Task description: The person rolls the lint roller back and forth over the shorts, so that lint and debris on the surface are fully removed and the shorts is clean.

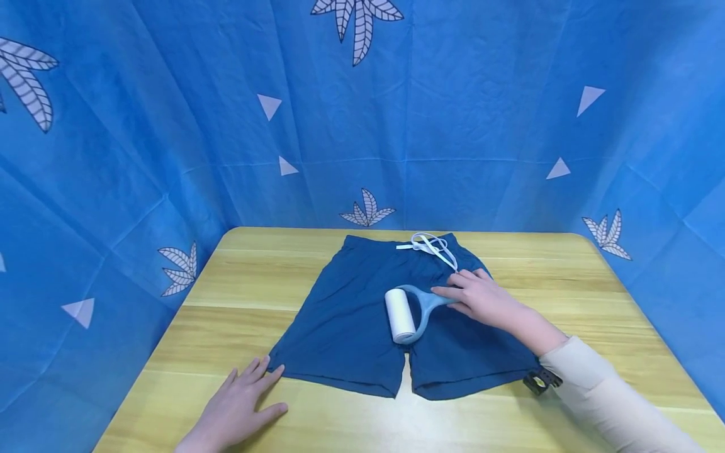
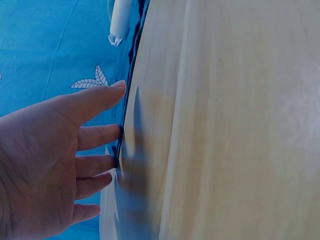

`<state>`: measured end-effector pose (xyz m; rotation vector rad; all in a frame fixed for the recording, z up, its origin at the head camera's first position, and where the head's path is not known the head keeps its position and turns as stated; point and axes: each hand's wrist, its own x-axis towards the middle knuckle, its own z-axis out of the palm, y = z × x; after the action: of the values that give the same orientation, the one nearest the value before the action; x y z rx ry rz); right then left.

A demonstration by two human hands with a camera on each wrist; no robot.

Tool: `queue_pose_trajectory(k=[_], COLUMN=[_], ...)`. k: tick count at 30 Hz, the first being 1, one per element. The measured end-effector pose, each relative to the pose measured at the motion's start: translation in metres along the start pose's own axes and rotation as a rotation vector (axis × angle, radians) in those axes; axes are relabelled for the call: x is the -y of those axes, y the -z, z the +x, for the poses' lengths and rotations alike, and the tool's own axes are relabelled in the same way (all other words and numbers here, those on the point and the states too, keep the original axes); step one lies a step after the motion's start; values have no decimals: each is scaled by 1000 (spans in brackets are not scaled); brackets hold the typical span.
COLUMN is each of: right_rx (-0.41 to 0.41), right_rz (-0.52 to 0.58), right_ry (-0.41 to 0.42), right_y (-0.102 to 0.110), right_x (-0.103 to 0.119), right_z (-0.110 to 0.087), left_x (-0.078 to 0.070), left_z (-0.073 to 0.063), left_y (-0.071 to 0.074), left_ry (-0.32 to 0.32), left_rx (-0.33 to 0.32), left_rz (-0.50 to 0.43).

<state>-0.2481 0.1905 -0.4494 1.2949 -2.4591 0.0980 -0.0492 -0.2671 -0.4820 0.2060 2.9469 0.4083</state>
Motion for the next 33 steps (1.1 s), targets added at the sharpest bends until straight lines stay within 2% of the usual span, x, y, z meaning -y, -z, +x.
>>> queue_pose_trajectory(k=[8,14,20,24,29,33], right_rx=[-53,-111,-167,-157,-134,-116], right_rz=[27,57,53,57,79,89], right_ry=[-13,12,-4,-12,28,47], right_y=[12,22,40,47,41,31], right_x=[-20,-28,-28,-21,1,29], right_z=[-27,-30,-18,-5,18,37], left_x=[0,-1,-2,-3,-3,-3], left_z=[0,0,0,-1,0,0], left_y=[0,1,1,2,3,2], left_ry=[9,5,5,5,2,-2], left_rx=[9,4,11,8,0,-5], left_rz=[-7,-4,-7,-9,-8,3])
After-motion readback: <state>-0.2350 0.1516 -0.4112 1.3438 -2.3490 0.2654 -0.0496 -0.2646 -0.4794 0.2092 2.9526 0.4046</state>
